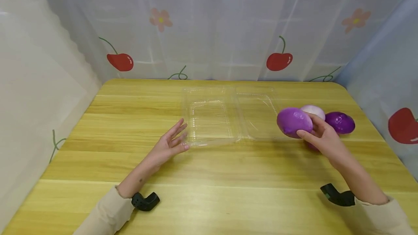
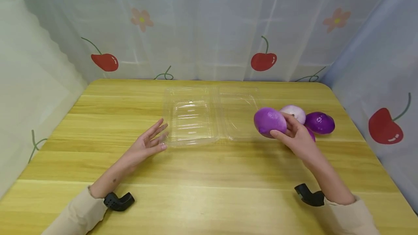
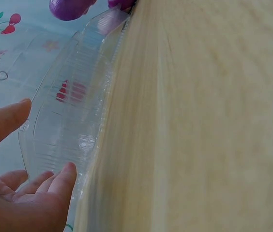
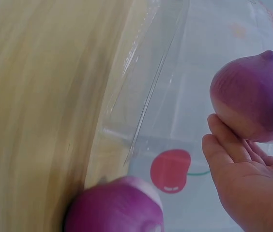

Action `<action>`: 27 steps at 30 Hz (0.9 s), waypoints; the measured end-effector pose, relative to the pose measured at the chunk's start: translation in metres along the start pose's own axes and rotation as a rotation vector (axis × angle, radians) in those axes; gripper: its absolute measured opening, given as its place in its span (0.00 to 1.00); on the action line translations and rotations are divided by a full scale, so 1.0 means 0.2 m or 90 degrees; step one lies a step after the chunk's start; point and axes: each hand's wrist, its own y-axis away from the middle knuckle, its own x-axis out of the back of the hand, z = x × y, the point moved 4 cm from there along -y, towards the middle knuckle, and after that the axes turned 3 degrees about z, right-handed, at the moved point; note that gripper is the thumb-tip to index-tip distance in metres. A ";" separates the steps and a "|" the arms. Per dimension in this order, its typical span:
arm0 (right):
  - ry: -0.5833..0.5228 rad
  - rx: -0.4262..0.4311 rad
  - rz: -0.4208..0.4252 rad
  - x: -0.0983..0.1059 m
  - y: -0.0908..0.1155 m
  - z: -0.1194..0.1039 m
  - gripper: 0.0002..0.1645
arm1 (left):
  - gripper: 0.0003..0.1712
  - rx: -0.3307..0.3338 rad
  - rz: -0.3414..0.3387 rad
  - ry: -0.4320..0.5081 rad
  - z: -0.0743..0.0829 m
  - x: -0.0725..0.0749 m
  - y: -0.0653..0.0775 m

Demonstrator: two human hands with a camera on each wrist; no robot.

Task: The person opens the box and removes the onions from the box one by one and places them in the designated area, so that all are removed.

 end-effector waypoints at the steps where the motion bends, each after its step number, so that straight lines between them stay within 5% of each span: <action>1: -0.016 0.004 0.004 0.02 0.01 0.01 0.34 | 0.49 0.000 0.000 0.001 0.00 0.00 0.00; 11: -0.070 0.003 0.030 0.20 0.09 0.13 0.22 | 0.49 -0.002 0.002 0.002 0.00 0.00 0.00; 19: -0.321 0.042 0.017 0.32 0.16 0.20 0.23 | 0.50 -0.002 0.000 0.007 0.00 0.00 0.00; 21: -0.351 0.052 0.028 0.37 0.16 0.27 0.24 | 0.49 -0.002 0.000 0.008 0.01 0.00 0.00; 27: -0.295 0.041 0.084 0.58 0.16 0.63 0.26 | 0.49 -0.005 -0.001 0.009 0.01 0.00 -0.01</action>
